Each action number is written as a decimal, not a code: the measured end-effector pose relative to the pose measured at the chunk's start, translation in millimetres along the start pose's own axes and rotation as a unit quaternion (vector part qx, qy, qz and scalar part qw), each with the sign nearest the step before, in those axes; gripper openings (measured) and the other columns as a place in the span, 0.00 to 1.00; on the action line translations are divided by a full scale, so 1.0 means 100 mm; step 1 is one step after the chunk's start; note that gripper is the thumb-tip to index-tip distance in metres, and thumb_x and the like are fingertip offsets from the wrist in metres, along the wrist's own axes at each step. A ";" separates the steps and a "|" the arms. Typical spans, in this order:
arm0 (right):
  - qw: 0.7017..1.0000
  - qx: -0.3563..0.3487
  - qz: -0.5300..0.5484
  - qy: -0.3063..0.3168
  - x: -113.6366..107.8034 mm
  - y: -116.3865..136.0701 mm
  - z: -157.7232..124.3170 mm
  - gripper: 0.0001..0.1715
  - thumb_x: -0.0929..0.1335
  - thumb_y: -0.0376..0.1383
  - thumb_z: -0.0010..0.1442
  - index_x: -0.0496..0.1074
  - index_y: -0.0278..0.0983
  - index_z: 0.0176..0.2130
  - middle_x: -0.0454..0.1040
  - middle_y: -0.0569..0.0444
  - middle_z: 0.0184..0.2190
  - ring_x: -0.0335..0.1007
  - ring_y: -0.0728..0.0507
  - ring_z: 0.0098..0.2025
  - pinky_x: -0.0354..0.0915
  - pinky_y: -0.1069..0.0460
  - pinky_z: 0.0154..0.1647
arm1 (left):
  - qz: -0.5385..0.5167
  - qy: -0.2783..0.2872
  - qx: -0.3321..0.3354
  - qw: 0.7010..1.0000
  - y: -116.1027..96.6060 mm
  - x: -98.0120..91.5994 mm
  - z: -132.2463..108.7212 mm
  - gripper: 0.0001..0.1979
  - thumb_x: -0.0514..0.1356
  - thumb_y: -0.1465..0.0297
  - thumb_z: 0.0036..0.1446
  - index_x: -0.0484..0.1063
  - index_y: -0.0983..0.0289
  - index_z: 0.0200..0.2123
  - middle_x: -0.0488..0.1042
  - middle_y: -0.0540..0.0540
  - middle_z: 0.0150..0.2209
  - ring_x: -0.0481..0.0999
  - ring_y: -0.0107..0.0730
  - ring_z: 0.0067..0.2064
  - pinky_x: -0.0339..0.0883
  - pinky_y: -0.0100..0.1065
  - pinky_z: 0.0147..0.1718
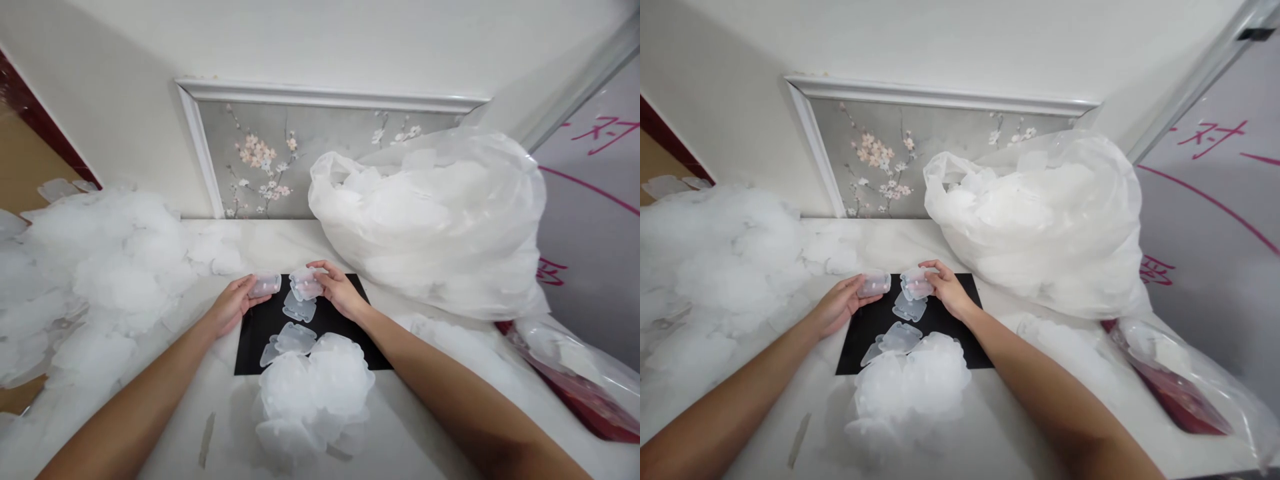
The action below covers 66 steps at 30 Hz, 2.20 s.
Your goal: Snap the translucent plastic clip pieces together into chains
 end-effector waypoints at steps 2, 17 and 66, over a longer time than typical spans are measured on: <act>1.000 -0.009 -0.019 -0.001 -0.01 0.01 0.00 0.20 0.73 0.45 0.50 0.70 0.43 0.43 0.77 0.58 0.29 0.77 0.42 0.32 0.70 0.48 0.35 | -0.006 -0.001 -0.002 1.000 0.01 -0.01 0.01 0.11 0.62 0.64 0.60 0.77 0.67 0.38 0.81 0.61 0.42 0.79 0.43 0.47 0.68 0.47 0.54; 0.788 -0.255 -0.476 0.294 0.18 0.33 -0.27 0.32 0.65 0.23 0.52 0.75 0.47 0.52 0.76 0.56 0.53 0.69 0.37 0.58 0.64 0.39 0.60 | 0.348 0.441 0.039 0.827 -0.24 0.45 -0.58 0.17 0.60 0.63 0.60 0.76 0.55 0.52 0.72 0.54 0.59 0.63 0.46 0.65 0.58 0.42 0.61; 0.952 -0.151 -0.201 0.174 0.09 0.25 -0.11 0.23 0.69 0.53 0.58 0.78 0.36 0.35 0.76 0.48 0.38 0.72 0.45 0.34 0.67 0.50 0.35 | 0.191 -0.013 0.006 0.981 -0.10 0.00 -0.08 0.15 0.63 0.63 0.49 0.72 0.64 0.40 0.71 0.47 0.17 0.68 0.26 0.21 0.58 0.26 0.21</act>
Point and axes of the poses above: each hand's wrist, its own z-axis towards the middle knuckle, its own x-axis out of the palm, y = z × x, the point moved 3 cm from there along z, towards the middle knuckle
